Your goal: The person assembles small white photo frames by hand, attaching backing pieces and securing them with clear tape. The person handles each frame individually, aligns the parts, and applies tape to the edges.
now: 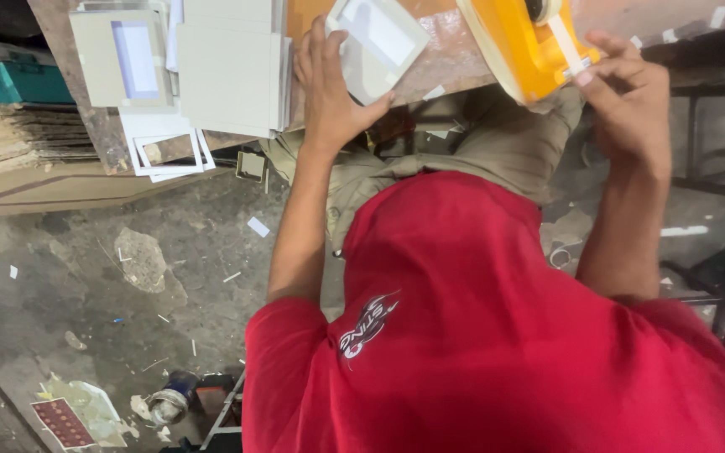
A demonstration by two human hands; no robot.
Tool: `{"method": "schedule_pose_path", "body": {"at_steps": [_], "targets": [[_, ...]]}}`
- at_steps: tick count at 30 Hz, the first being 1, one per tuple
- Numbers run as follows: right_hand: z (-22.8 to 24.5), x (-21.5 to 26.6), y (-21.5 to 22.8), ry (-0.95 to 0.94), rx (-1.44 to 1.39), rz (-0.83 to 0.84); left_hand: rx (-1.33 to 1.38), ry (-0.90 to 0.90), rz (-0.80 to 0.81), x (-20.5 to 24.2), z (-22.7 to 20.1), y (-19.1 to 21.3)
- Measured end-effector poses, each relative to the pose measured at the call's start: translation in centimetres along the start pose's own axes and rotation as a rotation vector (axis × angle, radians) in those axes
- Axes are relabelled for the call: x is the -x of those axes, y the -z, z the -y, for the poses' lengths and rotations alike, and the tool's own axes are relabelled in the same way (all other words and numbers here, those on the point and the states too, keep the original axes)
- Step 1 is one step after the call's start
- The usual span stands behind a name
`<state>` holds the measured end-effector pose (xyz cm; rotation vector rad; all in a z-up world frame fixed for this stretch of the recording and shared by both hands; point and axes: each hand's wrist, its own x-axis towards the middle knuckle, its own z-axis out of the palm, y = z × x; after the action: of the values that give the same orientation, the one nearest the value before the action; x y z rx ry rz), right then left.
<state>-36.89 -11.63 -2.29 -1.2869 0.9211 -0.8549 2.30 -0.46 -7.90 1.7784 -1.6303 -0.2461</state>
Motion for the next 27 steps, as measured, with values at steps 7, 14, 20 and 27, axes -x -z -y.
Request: {"method": "schedule_pose_path", "body": {"at_steps": [7, 14, 20, 27], "targets": [[-3.8, 1.0, 2.8, 0.232, 0.858, -0.115, 0.021, -0.02, -0.006, -0.5, -0.5, 0.5], [-3.2, 3.7, 2.7, -0.035, 0.99, -0.101, -0.123, -0.126, 0.234, -1.7, 0.0, 2.6], [-1.2, 5.2, -4.1, -0.356, 0.897, 0.187, -0.107, 0.075, 0.005, -1.7, 1.5, 2.6], [-0.1, 3.9, -11.2, -0.137, 0.563, 0.33, -0.3, 0.192, -0.138, -1.8, -1.6, -1.6]]}}
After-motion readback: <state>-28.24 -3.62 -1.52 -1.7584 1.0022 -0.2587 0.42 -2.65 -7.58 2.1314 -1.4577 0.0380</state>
